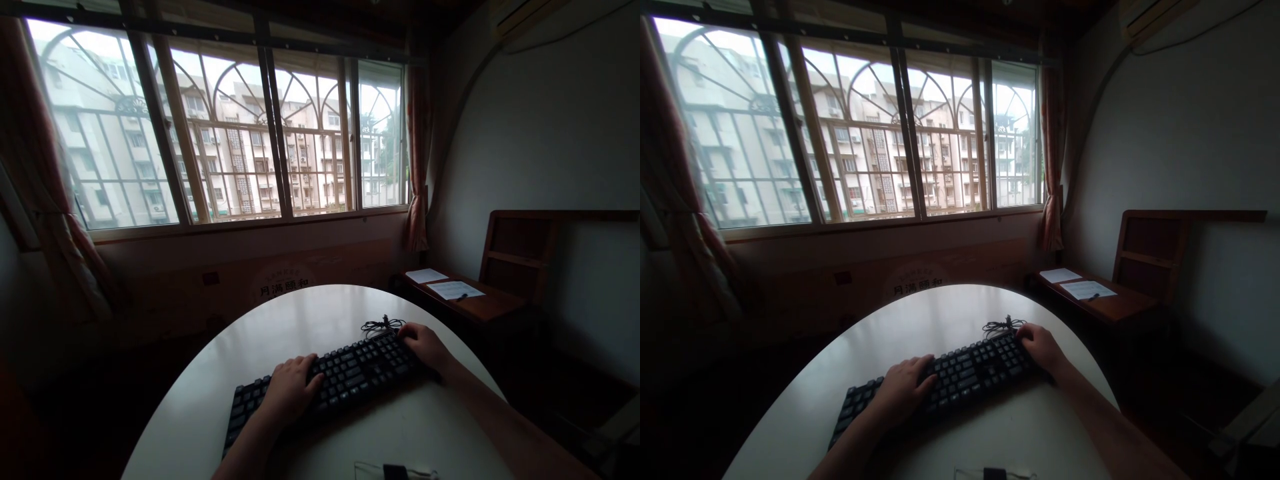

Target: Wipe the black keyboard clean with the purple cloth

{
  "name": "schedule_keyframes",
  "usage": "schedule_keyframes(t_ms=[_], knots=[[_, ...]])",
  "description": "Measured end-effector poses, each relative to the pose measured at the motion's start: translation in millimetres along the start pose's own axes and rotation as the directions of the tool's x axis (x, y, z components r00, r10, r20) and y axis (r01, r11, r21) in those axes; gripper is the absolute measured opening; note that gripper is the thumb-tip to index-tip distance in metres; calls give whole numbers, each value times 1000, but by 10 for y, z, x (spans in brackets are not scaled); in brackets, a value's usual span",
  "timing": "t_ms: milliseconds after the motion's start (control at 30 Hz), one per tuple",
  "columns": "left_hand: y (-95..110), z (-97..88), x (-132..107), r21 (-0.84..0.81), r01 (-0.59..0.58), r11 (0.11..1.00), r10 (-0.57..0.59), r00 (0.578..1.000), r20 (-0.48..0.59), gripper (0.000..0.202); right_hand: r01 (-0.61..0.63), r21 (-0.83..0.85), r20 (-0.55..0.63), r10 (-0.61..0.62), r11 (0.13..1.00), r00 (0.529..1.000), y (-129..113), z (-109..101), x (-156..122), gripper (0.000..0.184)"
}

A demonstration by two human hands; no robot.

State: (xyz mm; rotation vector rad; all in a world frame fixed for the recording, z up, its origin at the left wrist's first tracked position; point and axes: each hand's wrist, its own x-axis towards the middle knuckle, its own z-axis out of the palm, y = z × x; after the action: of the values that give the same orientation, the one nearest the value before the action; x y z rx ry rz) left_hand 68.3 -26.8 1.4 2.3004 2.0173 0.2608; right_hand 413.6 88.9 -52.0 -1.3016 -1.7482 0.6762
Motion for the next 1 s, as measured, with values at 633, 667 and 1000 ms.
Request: schedule_keyframes(t_ms=[633, 667, 1000], knots=[[-9, -7, -16, -14, 5, 1000, -5, 1000, -2, 57, 10, 8, 26, -10, 1000, 1000, 24, -26, 7, 21], [-9, -9, -16, -10, 4, 1000, -4, 1000, -3, 57, 8, 9, 29, -8, 1000, 1000, 26, -27, 9, 21], [2, 4, 20, 9, 0, 1000, 0, 1000, 10, 57, 7, 41, 1, -8, 999, 1000, 38, -6, 15, 20]])
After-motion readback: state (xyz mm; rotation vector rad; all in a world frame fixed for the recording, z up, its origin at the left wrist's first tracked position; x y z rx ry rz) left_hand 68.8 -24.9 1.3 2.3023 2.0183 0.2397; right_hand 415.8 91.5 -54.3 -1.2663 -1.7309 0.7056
